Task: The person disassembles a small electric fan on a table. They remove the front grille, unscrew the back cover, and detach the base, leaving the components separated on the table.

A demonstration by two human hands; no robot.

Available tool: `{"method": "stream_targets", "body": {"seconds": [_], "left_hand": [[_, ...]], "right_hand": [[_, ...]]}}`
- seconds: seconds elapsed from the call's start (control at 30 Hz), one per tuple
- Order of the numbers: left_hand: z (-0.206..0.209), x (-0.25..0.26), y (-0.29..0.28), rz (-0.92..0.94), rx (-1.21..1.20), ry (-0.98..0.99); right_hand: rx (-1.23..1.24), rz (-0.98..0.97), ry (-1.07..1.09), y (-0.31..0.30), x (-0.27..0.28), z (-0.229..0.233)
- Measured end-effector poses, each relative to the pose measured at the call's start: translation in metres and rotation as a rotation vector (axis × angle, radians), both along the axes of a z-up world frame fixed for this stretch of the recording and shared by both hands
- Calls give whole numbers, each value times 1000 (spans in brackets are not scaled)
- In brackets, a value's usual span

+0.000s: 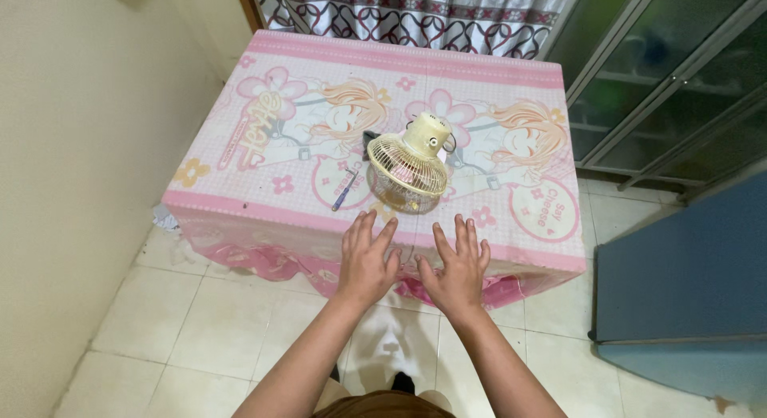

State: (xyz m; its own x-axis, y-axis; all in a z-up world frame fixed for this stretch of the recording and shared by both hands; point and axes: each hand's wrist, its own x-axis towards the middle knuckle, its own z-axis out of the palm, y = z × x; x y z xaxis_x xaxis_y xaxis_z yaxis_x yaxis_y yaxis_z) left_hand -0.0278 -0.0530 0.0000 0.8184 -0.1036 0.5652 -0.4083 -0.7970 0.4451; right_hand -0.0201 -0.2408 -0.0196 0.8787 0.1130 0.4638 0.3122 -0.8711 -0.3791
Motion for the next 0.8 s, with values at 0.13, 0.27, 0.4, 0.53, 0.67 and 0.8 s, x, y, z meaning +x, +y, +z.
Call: {"method": "stream_targets", "body": {"seconds": [0.13,0.27,0.4,0.53,0.67,0.8], "left_hand": [[-2,2,-2,-2,-20,-21],[-4,3,0,6,-4,3],[-4,13,6,29,-23,49],[-8,33,18,29,-52,62],[-12,63,28,8,-67,112],[-13,97,41,-52,-134,94]], "right_hand": [[31,34,5,-3,0,0],[22,47,30,-2,6,0],[19,58,65,0,15,-1],[12,47,64,4,31,-10],[-11,-2,60,11,51,-18],[-20,-88,84,23,76,-20]]}}
